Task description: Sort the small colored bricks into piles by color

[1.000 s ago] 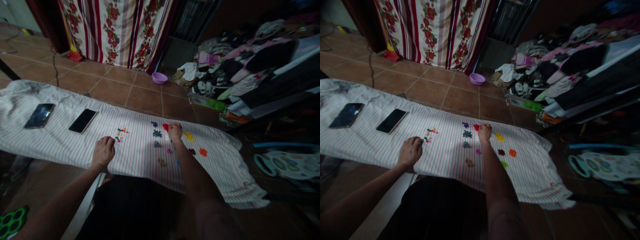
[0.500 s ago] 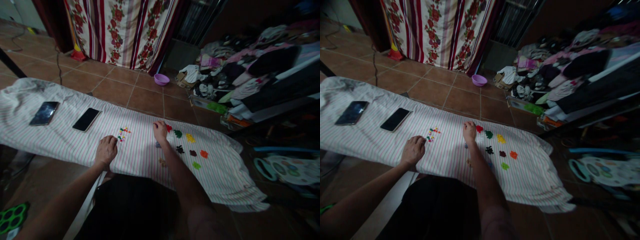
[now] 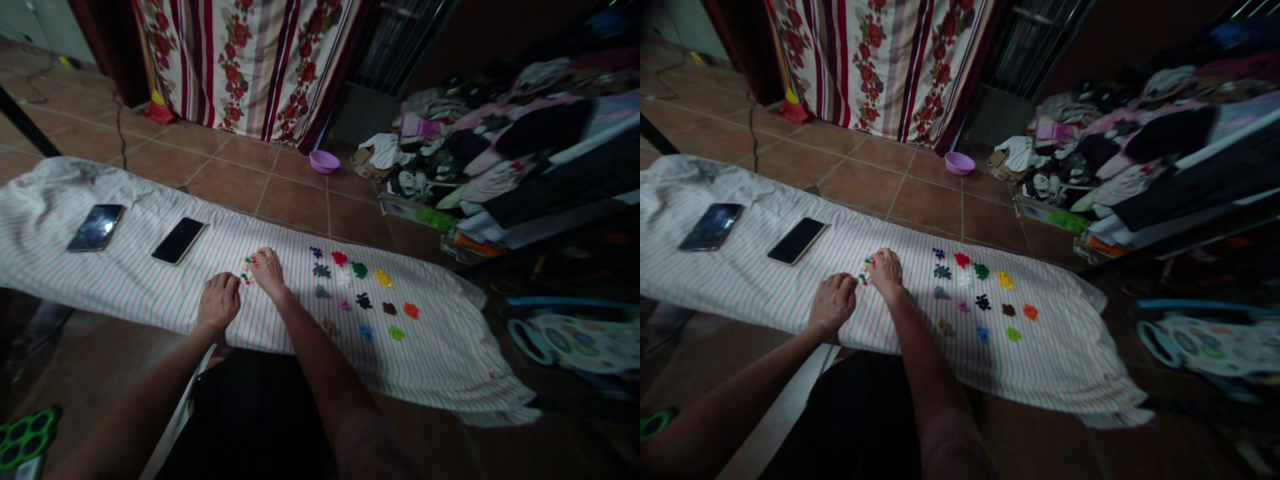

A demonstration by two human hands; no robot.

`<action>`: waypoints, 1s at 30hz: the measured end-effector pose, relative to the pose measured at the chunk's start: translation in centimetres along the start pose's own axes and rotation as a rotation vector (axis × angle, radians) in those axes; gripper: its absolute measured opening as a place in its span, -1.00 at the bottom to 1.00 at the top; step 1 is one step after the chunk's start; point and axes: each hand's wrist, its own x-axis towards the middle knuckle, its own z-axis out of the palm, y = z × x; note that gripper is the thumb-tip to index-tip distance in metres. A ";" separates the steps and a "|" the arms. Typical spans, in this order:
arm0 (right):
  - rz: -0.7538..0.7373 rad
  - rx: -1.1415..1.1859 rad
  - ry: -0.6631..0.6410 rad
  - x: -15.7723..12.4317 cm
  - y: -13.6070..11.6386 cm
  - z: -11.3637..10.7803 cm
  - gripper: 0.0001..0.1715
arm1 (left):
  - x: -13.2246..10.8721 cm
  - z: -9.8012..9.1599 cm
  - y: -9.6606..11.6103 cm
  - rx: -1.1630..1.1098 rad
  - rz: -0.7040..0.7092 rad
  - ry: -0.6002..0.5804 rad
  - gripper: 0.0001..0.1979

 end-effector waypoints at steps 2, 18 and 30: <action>0.019 -0.010 -0.025 0.1 -0.3 0.1 -0.87 | 0.0 0.0 0.0 0.004 -0.003 0.003 -0.84; -0.021 0.036 0.052 -0.6 0.1 -0.1 -0.89 | 0.0 -0.2 0.1 -0.019 -0.009 -0.001 -0.83; 0.099 0.044 0.144 -2.8 2.4 -1.1 -0.88 | -0.2 0.3 -0.3 -0.031 0.035 0.041 -0.80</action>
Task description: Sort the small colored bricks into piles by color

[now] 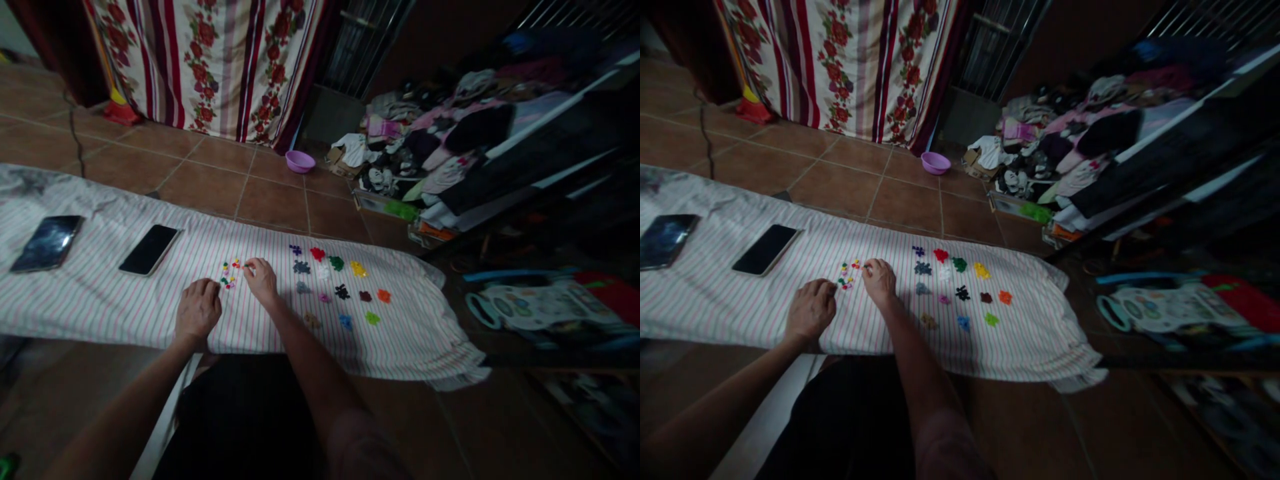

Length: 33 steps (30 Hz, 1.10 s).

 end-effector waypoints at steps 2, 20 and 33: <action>0.016 -0.010 -0.003 -0.2 0.6 -0.4 -0.87 | 0.0 -0.1 0.0 0.008 0.003 0.001 -0.80; 0.061 0.038 0.137 -0.9 6.1 -4.8 -0.84 | -0.1 0.0 -0.1 0.066 0.041 0.034 -0.83; 0.325 -0.138 0.346 -0.7 14.6 -13.9 -0.74 | 0.0 0.0 -0.1 0.073 0.033 0.016 -0.79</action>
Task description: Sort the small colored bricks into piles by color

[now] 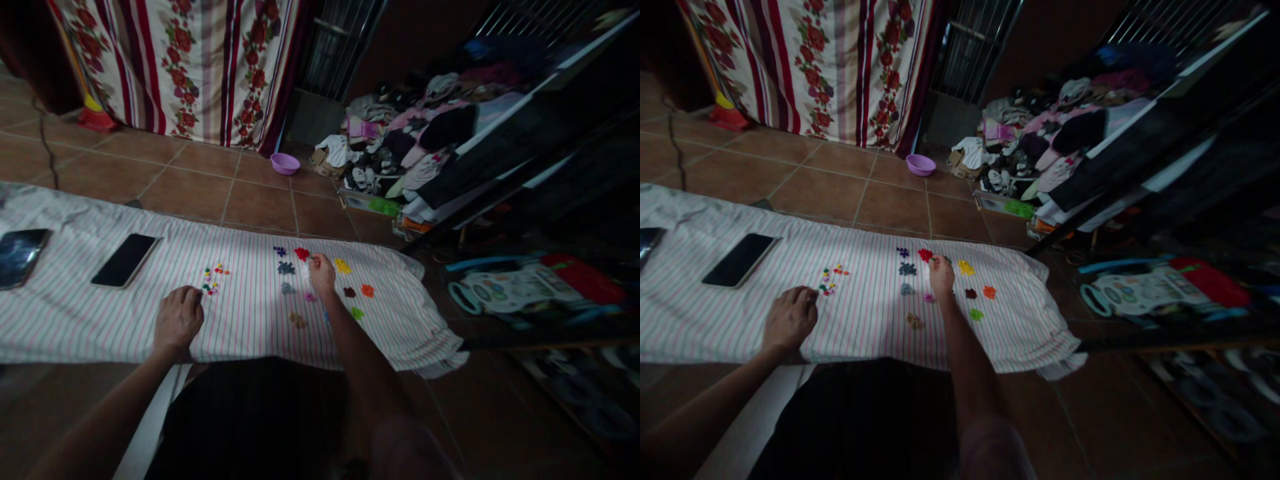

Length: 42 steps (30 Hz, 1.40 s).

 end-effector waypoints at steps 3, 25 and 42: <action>0.071 -0.122 -0.006 0.9 1.4 -1.4 -0.71 | 0.0 0.0 0.0 -0.006 -0.004 0.010 -0.79; 0.125 -0.346 -0.036 0.8 4.2 -1.6 -0.78 | 0.0 0.3 -0.1 -0.002 0.002 0.013 -0.81; 0.219 -0.346 -0.027 0.5 2.4 -3.3 -0.67 | 0.0 0.1 -0.1 -0.018 -0.022 -0.021 -0.79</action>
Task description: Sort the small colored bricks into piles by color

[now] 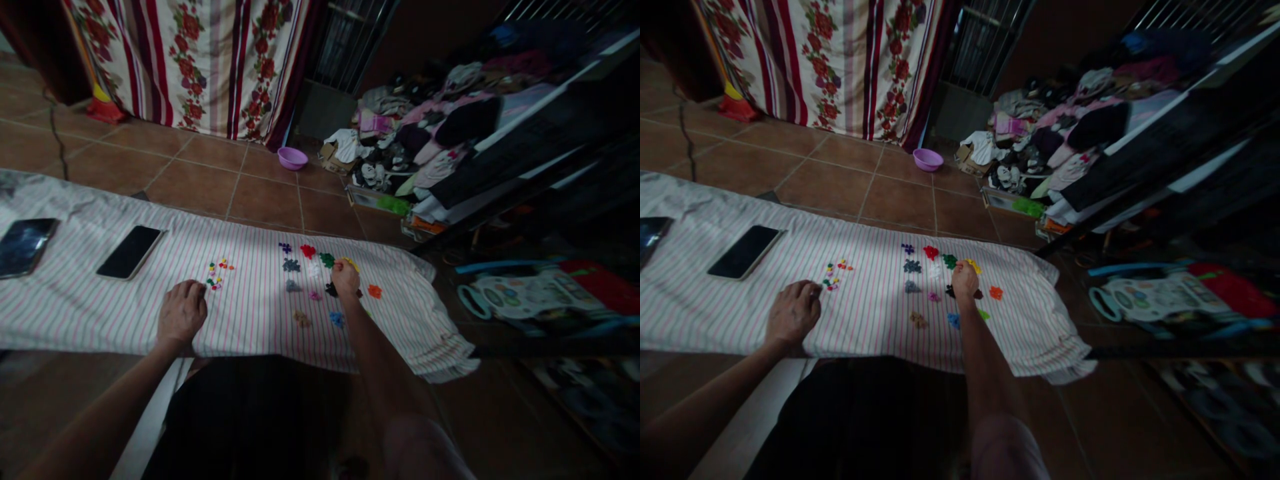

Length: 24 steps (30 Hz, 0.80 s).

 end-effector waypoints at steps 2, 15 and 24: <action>-0.023 0.021 0.027 0.0 -0.1 0.0 -0.68 | 0.0 0.0 0.0 -0.018 -0.011 -0.005 -0.79; -0.326 0.278 -0.032 -3.3 -6.6 2.3 -0.68 | 0.2 -0.4 0.4 -0.015 -0.054 -0.054 -0.83; -0.641 0.546 -0.319 -12.0 -15.2 6.3 -0.71 | 0.2 -0.8 0.6 -0.012 -0.062 -0.073 -0.80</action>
